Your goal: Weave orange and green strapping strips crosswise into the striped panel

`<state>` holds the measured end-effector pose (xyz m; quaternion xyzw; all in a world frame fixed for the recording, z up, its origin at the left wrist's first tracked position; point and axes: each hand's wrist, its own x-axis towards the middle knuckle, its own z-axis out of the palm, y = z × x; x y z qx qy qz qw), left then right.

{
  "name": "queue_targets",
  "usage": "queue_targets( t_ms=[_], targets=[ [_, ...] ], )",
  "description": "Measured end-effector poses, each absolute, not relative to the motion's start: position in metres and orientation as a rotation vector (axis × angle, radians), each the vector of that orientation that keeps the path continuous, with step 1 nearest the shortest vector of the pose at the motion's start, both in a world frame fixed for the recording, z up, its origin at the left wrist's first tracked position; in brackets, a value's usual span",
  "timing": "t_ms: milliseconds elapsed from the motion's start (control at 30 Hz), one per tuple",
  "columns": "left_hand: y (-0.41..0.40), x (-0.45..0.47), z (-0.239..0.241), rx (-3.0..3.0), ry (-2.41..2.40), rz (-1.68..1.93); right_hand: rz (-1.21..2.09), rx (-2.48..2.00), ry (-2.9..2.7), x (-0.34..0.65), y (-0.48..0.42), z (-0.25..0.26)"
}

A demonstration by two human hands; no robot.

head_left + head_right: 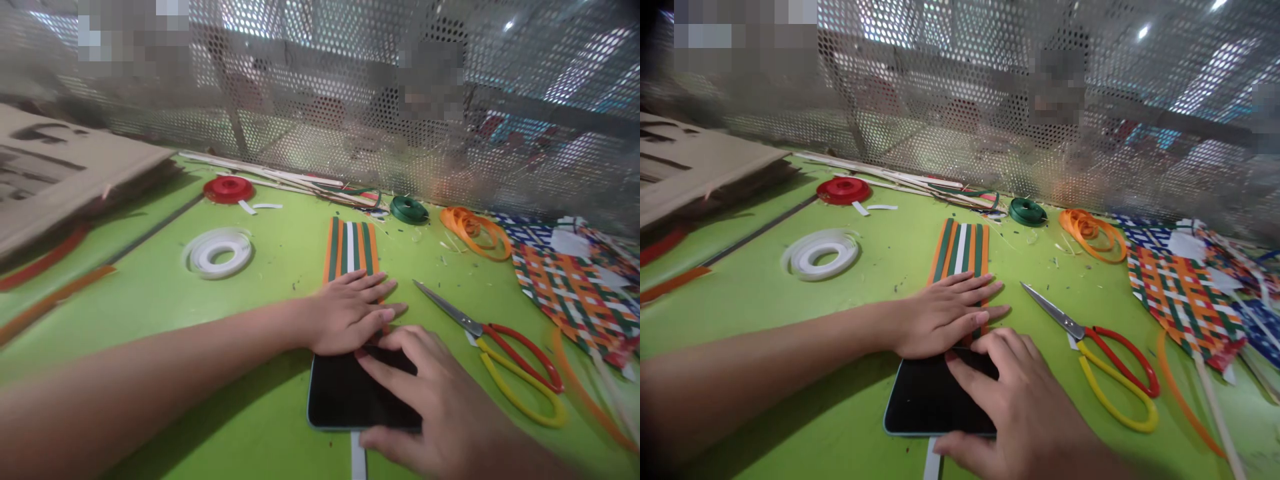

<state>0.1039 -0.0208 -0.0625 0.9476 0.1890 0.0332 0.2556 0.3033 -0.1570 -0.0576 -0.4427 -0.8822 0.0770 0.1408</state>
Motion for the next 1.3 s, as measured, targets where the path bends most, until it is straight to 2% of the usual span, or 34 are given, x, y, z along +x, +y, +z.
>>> queue_targets(
  t_ms=[267,800,1300],
  targets=[
    [-0.021,0.105,-0.06,2.57,0.524,0.056,0.189,-1.308,-2.568,0.302,-0.154,-0.06],
    [-0.021,0.103,-0.053,2.454,0.539,0.019,0.325,-1.458,-2.499,0.301,-0.144,-0.056],
    [-0.014,0.103,-0.048,2.252,0.556,0.185,0.302,-1.427,-2.546,0.301,-0.125,-0.053]
  ],
)
